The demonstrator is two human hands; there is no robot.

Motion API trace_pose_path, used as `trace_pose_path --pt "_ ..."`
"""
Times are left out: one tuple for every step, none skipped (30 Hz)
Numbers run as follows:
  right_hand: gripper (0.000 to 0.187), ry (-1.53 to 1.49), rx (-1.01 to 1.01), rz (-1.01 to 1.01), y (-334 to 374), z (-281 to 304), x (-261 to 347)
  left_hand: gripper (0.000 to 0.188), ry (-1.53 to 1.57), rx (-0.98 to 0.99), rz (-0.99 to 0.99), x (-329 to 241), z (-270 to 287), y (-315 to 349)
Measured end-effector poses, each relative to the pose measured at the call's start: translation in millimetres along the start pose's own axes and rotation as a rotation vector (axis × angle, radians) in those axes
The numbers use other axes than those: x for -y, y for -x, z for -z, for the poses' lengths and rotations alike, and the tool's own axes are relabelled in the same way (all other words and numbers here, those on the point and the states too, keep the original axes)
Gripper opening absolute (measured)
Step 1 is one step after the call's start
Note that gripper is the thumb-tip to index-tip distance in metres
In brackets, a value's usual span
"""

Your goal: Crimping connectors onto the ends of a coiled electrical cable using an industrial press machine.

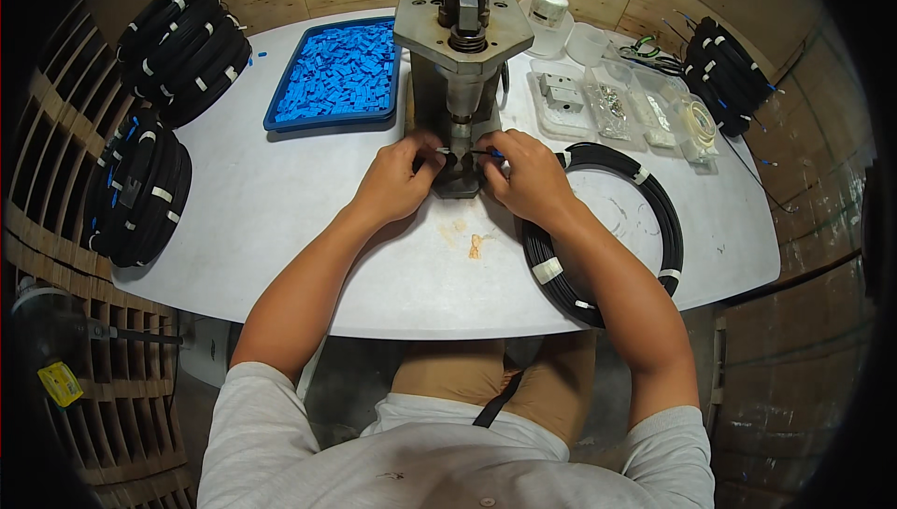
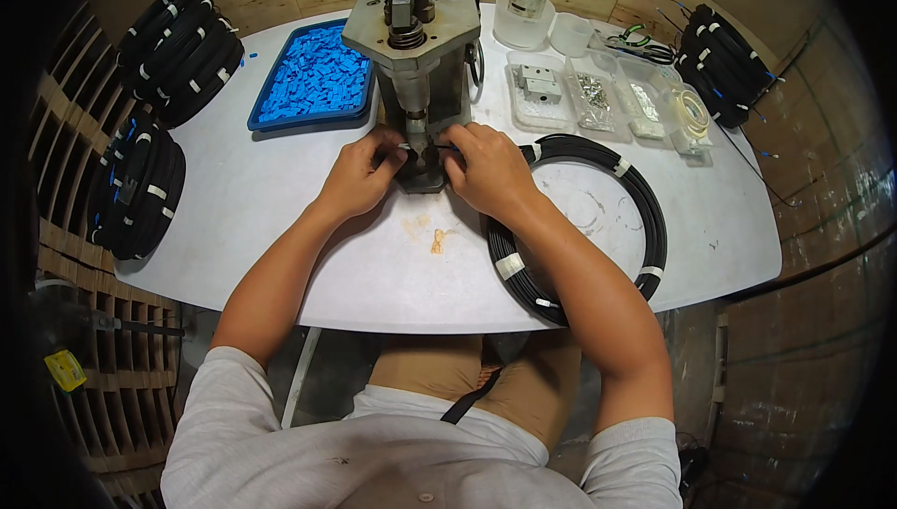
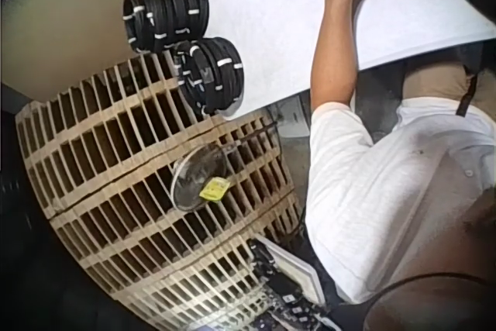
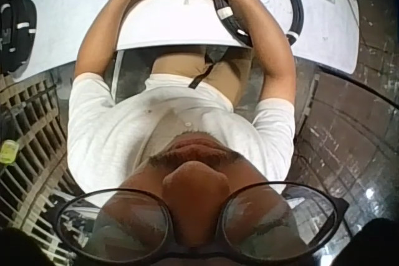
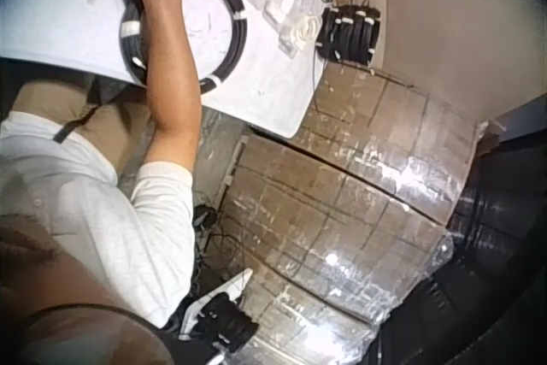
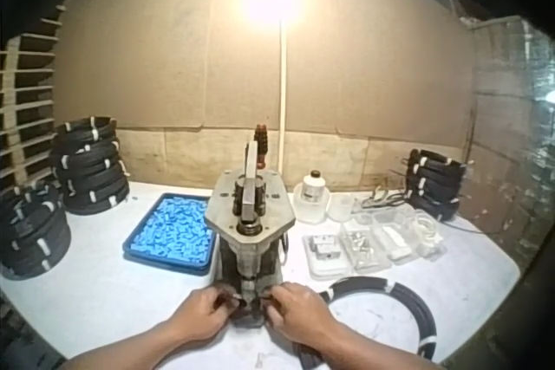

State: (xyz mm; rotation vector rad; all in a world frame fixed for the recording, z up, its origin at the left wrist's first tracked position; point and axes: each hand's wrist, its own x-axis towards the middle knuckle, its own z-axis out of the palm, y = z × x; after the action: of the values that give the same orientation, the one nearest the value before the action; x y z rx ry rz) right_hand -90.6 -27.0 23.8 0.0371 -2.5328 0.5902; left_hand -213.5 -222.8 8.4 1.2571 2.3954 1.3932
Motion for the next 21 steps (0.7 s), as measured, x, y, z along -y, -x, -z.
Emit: trace_pose_path --pt "0.015 -0.002 0.000 0.003 -0.1 0.2 -0.4 0.024 0.003 -0.004 -0.006 0.1 -0.1 0.0" --pt "0.014 -0.004 0.000 0.007 -0.1 0.4 -0.7 0.024 0.003 -0.003 -0.006 -0.3 0.2 -0.1" --pt "0.014 -0.004 0.000 0.007 0.0 0.3 -1.3 0.025 0.002 0.002 -0.003 -0.9 0.4 -0.2" --pt "0.014 0.009 -0.001 0.012 0.1 -0.1 -1.9 0.025 0.002 0.007 0.000 -1.2 0.5 -0.3" --pt "0.013 0.023 -0.002 0.016 0.2 -0.3 -2.3 0.025 0.002 0.007 0.000 -1.0 0.5 -0.4" --pt "0.013 0.022 -0.002 0.017 0.2 -0.3 -1.7 0.025 -0.003 0.007 0.002 -0.5 0.7 -0.3" --pt "0.013 0.032 -0.006 0.016 0.1 0.0 -0.8 0.025 -0.007 0.008 0.004 -0.3 0.9 -0.2" --pt "0.012 0.041 -0.010 0.016 0.0 0.1 -0.3 0.025 -0.007 0.007 0.005 -0.7 1.2 0.1" --pt "0.012 0.042 -0.010 0.016 0.1 0.1 -0.5 0.025 -0.010 0.007 0.001 -1.8 1.4 0.1" --pt "0.012 0.047 -0.010 0.016 0.3 0.0 -0.8 0.025 -0.013 0.006 -0.003 -2.5 1.4 0.2" --pt "0.012 0.052 -0.010 0.015 0.5 0.0 -1.1 0.025 -0.012 0.006 -0.003 -2.4 0.9 0.2" --pt "0.012 0.052 -0.010 0.016 0.4 0.0 -1.0 0.026 -0.008 0.002 -0.003 -2.0 0.7 0.3" --pt "0.012 0.051 -0.007 0.015 0.4 0.0 -0.9 0.026 -0.004 -0.001 -0.002 -1.6 0.5 0.4" --pt "0.012 0.049 -0.004 0.015 0.4 0.0 -0.8 0.026 -0.004 -0.001 -0.002 -1.3 0.5 0.5" --pt "0.012 0.050 -0.004 0.015 0.3 0.0 -0.7 0.026 0.000 0.001 -0.002 -0.8 0.6 0.7" --pt "0.012 0.051 -0.003 0.018 0.2 0.0 -0.5 0.027 0.005 0.004 -0.003 -0.2 0.5 0.7" --pt "0.012 0.051 -0.002 0.021 0.1 0.1 -0.3 0.027 0.005 0.004 -0.003 1.2 -0.1 0.7" --pt "0.012 0.051 -0.002 0.021 0.0 0.2 -0.2 0.027 0.015 -0.006 -0.013 2.0 -0.7 0.7" --pt "0.012 0.051 -0.003 0.024 0.0 0.3 0.0 0.027 0.026 -0.017 -0.024 2.5 -1.1 0.7" --pt "0.011 0.050 -0.003 0.027 -0.1 0.4 0.1 0.027 0.026 -0.017 -0.024 2.8 -1.0 0.8" --pt "0.011 0.051 -0.004 0.026 0.1 0.3 -0.4 0.027 0.020 -0.014 -0.020 1.4 -0.7 0.7"
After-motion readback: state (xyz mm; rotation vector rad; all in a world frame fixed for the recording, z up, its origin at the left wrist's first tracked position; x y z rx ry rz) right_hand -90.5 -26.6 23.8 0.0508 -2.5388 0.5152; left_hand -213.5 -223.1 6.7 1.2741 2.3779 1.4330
